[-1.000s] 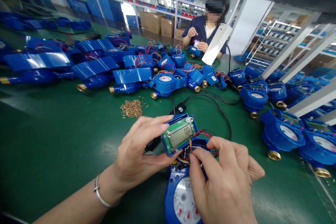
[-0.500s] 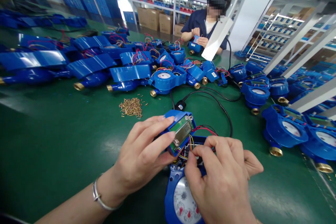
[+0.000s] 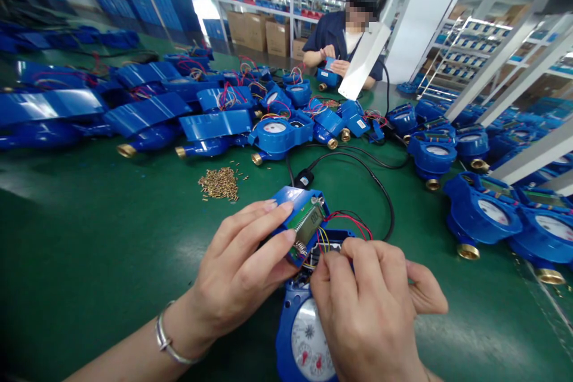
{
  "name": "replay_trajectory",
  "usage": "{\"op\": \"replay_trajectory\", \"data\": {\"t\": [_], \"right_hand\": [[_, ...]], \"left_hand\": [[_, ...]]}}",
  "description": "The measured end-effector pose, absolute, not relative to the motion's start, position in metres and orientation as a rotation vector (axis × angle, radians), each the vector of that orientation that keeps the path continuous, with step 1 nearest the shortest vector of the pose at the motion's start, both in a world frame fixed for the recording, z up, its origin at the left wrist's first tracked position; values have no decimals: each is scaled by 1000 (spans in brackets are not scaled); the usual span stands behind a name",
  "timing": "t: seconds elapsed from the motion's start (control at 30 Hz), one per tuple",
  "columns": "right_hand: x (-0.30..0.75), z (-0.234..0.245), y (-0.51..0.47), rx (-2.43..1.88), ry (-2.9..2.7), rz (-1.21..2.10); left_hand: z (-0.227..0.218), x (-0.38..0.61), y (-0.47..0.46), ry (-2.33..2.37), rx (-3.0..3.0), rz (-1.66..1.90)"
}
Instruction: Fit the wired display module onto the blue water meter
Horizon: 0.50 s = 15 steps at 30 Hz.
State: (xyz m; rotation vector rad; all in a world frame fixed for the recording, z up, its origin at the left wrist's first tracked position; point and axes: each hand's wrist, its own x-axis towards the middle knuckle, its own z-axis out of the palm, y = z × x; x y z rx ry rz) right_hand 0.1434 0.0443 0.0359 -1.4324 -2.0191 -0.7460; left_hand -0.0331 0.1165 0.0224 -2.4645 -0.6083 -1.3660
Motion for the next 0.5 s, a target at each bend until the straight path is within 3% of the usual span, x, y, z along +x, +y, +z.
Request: {"op": "replay_trajectory", "data": {"t": [0.27,0.5], "right_hand": [[139,36,50,-1467,-1911,-387],[139,34,51,-1524,-1917,-404]], "left_hand": [[24,-32,115,-608,-2479,-1378],[21,-34,116,-612,-2506,-1381]]}}
